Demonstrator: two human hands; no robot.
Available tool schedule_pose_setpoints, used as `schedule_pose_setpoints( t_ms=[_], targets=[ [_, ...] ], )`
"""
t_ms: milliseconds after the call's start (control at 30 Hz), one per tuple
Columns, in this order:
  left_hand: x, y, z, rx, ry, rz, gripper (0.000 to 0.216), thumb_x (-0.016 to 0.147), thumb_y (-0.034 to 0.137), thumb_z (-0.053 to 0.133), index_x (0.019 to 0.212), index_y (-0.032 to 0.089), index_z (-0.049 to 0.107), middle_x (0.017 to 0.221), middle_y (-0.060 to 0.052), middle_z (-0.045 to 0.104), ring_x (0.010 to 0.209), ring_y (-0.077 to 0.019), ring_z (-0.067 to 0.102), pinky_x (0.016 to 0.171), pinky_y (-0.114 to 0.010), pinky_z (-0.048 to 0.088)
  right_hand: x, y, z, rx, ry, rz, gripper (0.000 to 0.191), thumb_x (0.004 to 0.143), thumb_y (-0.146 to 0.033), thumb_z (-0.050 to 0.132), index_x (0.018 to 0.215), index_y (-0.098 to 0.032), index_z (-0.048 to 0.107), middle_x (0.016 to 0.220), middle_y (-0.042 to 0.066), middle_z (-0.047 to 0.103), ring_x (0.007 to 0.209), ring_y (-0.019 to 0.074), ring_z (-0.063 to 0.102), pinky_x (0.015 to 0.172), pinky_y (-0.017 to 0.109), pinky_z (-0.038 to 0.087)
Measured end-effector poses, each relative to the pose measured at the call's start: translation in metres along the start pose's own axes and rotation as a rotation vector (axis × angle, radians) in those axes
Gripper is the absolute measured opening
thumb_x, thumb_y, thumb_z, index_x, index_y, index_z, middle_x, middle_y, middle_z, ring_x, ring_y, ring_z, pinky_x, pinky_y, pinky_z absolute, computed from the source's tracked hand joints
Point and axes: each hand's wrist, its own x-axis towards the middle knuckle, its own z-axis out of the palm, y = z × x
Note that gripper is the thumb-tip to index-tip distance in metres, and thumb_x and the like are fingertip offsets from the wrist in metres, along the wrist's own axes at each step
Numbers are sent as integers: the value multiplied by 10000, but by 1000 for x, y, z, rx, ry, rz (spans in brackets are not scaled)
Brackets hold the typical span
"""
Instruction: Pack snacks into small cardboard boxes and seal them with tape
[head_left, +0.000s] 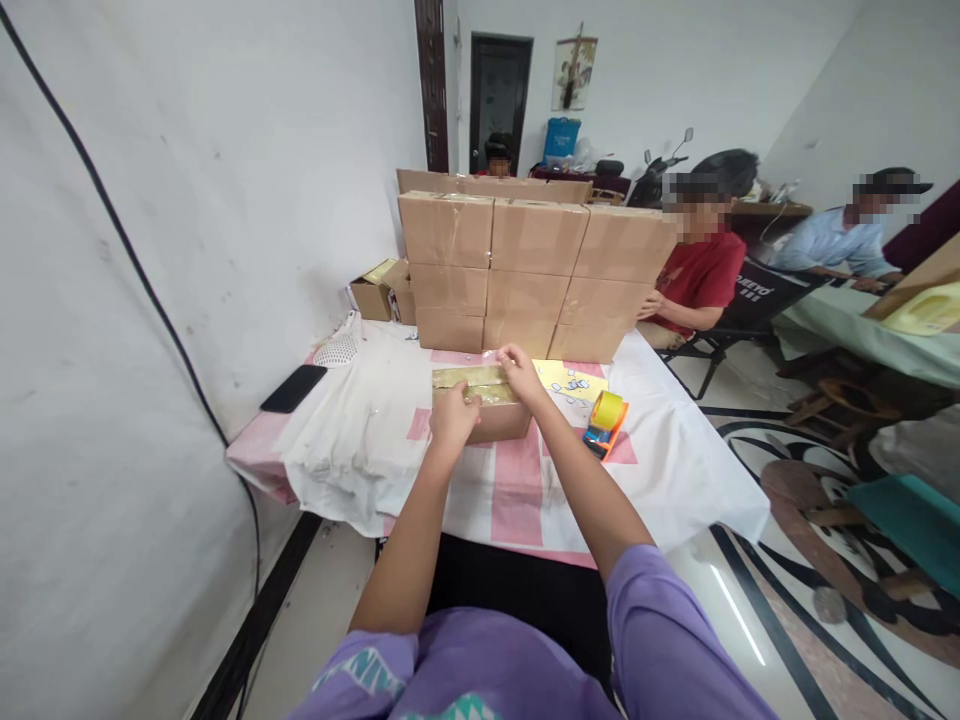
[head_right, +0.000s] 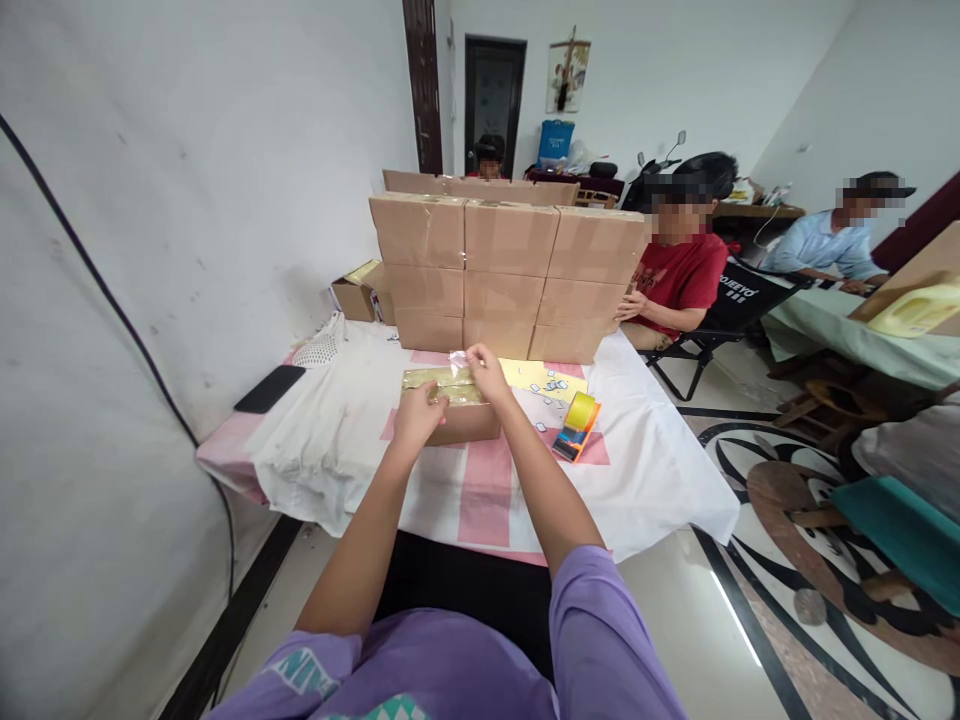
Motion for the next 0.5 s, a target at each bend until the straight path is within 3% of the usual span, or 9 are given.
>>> schedule_pose_setpoints(
  t_ms=[233, 400, 500],
  targets=[
    [1, -5, 0, -28, -11, 16, 553, 911, 338, 568, 1443, 195, 526, 640, -12, 715, 802, -236, 705, 739, -302, 453, -2, -5, -14, 264, -10, -40, 347, 872, -576, 497, 824, -233, 512, 909, 31, 633, 903, 202, 592, 843, 301, 460],
    [-3, -7, 2, -51, 16, 68, 624, 917, 344, 560, 1508, 183, 439, 668, -15, 714, 825, -234, 704, 725, -293, 440, 7, -21, -18, 304, -25, -69, 299, 872, -500, 521, 778, -220, 560, 1064, 67, 664, 1069, 228, 600, 944, 338, 450],
    [-4, -9, 3, -52, 16, 96, 719, 889, 333, 601, 1553, 194, 363, 661, 9, 692, 773, -218, 691, 701, -278, 426, 14, -26, -13, 250, -69, -59, 257, 852, -442, 547, 752, -211, 597, 1069, 58, 673, 1061, 219, 602, 952, 336, 447]
  ],
)
